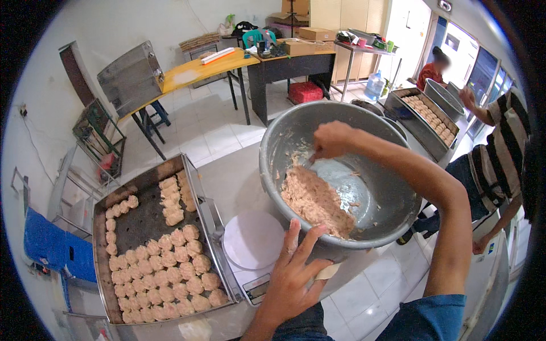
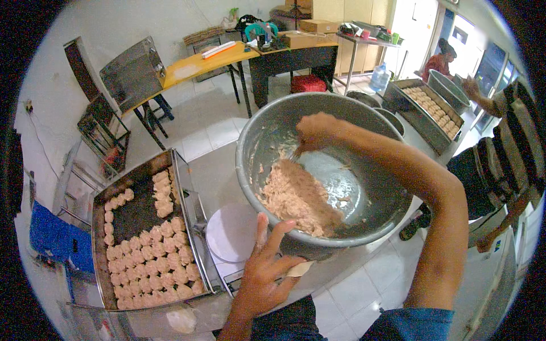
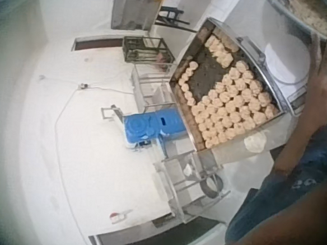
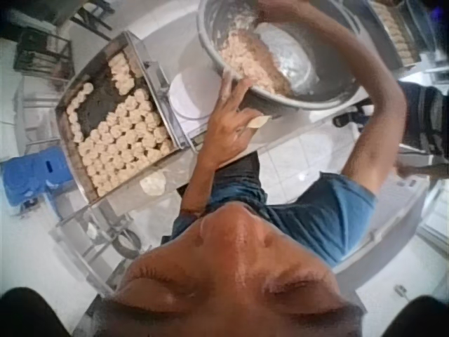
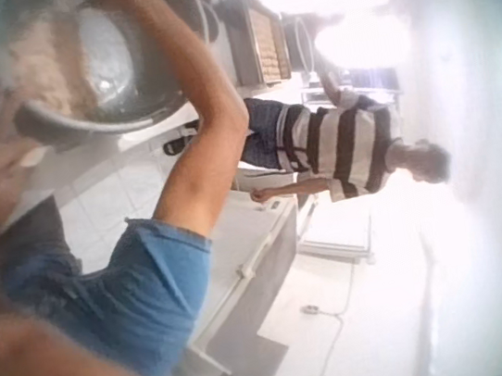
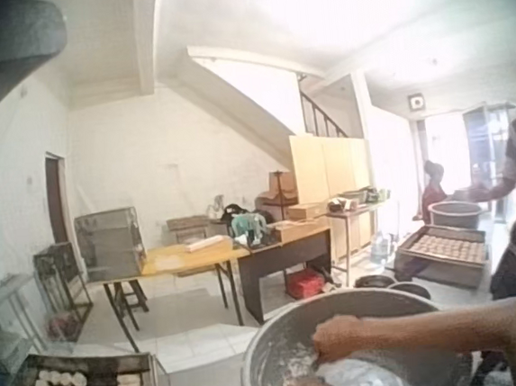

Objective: The person scoops minced meat from a large bowl using a fork, places it onto small dough wrappers held in the left hand, folds the wrappers to enclose the filling, and arranges the finished dumplings on a metal tray. The process is repeated continuously.

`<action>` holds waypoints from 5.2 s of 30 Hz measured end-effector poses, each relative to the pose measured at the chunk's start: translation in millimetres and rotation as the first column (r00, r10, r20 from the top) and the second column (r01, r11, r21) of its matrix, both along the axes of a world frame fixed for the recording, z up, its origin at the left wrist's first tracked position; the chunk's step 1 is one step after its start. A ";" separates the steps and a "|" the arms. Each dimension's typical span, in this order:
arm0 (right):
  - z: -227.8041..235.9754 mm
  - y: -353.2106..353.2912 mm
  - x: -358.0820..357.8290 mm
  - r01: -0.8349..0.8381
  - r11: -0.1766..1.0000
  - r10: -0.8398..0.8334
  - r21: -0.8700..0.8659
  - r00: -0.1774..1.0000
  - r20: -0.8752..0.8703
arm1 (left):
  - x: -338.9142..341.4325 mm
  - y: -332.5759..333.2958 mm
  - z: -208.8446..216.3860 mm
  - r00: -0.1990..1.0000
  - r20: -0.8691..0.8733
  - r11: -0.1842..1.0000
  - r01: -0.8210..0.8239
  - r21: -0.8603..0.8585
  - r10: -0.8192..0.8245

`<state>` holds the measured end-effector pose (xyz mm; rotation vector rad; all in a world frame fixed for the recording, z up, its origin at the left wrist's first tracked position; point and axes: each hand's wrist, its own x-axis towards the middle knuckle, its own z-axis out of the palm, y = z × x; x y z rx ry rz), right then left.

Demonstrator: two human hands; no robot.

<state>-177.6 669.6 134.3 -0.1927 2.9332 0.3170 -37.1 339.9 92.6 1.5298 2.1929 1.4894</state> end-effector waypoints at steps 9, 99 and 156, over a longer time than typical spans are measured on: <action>46.9 -36.8 19.1 0.000 0.999 0.006 -0.048 0.992 0.123 | -3.4 -1.2 0.2 0.999 -0.047 1.000 -0.017 -0.013 0.017; -44.7 32.9 -8.0 -0.119 0.993 0.118 -0.001 0.990 0.071 | 15.0 -1.4 -27.1 -0.059 0.710 0.712 -0.058 0.700 -0.702; 109.0 -206.9 240.7 -0.431 0.752 0.425 -0.498 0.895 -0.133 | 31.8 -113.5 32.0 0.673 0.733 0.989 0.149 -0.009 -0.094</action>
